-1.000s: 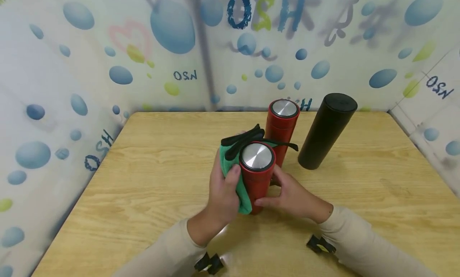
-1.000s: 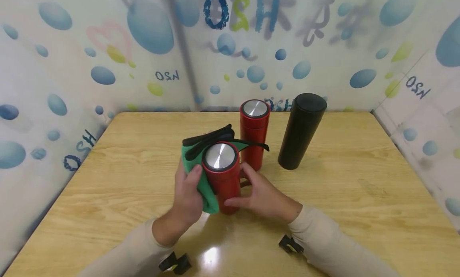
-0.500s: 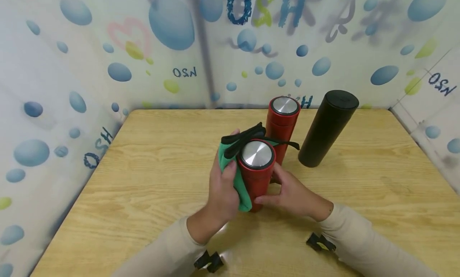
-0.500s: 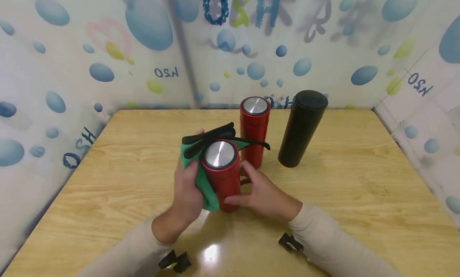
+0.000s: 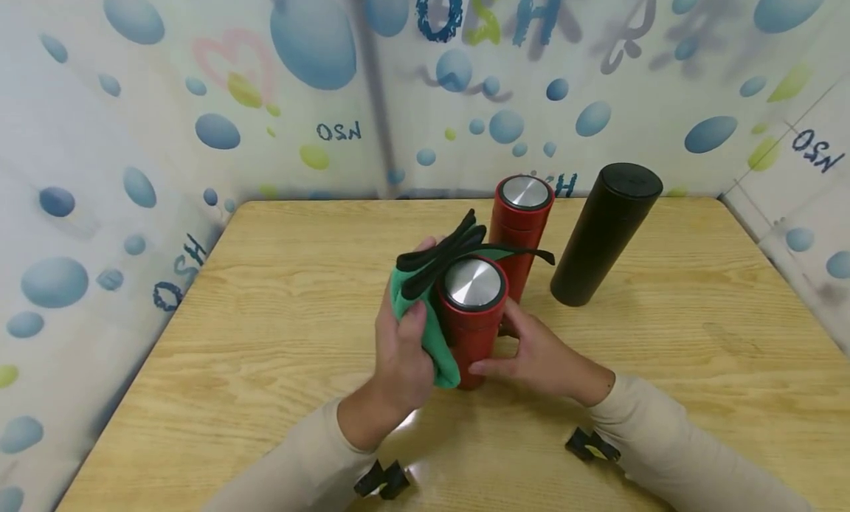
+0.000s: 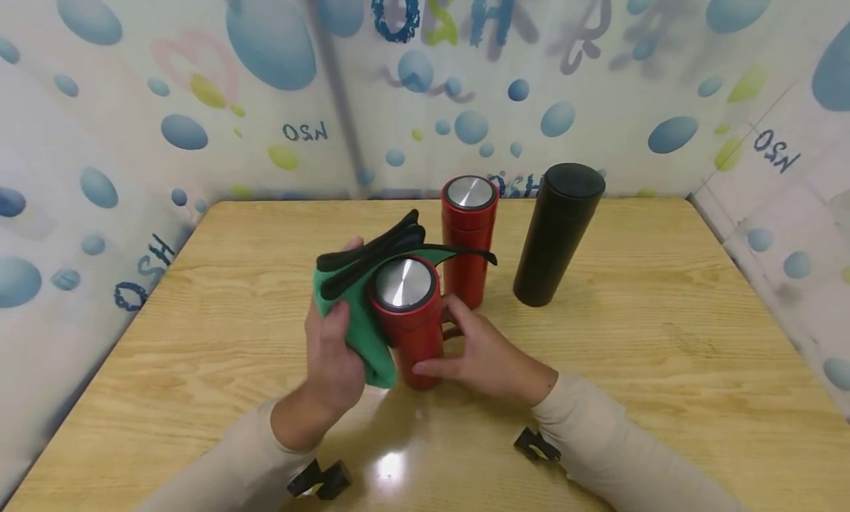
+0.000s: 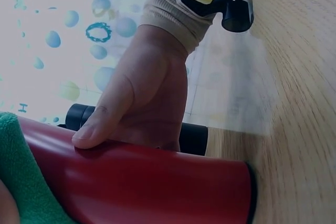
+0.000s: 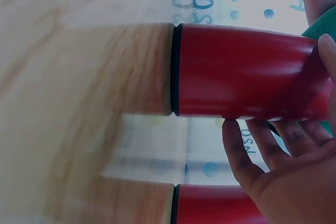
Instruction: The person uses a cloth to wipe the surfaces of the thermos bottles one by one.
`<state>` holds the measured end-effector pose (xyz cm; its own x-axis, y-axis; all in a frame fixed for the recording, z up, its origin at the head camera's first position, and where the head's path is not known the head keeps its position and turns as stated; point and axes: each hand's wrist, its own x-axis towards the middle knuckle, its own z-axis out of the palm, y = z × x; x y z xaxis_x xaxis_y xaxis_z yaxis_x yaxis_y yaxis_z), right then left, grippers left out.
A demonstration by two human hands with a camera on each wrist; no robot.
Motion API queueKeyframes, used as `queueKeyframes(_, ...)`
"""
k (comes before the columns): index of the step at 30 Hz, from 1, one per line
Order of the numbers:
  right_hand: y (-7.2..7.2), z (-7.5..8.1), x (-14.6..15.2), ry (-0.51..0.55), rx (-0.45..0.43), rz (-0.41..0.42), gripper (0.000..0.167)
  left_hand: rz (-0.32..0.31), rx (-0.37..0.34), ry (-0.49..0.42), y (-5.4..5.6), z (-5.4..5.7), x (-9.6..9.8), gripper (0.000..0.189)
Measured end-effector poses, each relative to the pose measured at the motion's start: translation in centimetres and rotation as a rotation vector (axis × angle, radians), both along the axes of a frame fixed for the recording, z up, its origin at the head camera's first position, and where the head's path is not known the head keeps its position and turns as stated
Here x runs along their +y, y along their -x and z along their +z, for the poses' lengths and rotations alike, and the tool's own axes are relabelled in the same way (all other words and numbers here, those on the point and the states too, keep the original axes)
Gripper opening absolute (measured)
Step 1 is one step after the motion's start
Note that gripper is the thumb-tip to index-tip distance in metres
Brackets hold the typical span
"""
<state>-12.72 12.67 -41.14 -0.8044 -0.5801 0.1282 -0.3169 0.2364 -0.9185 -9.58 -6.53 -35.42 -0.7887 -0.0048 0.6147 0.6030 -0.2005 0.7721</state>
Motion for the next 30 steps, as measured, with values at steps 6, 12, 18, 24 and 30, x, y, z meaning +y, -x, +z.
queueKeyframes(6, 0.05, -0.16, 0.04, -0.004, 0.005, -0.005, 0.083, -0.014, 0.030, 0.025, 0.07, -0.08, -0.03, 0.056)
queueKeyframes(12, 0.11, -0.33, 0.11, -0.004, -0.002, -0.001, 0.083, -0.024, 0.085, 0.046, 0.37, -0.28, -0.01, 0.063)
queueKeyframes(18, 0.10, -0.27, 0.06, 0.000, -0.005, 0.001, 0.083, -0.017, 0.106, 0.041, 0.54, -0.62, -0.06, 0.064)
queueKeyframes(24, 0.13, -0.36, 0.06, 0.002, -0.009, 0.003, 0.083, -0.026, 0.109, 0.050, 0.53, -0.61, -0.07, 0.065)
queueKeyframes(30, 0.16, -0.49, 0.03, 0.004, -0.015, 0.001, 0.085, -0.021, 0.112, 0.055, 0.49, -0.35, 0.05, 0.064)
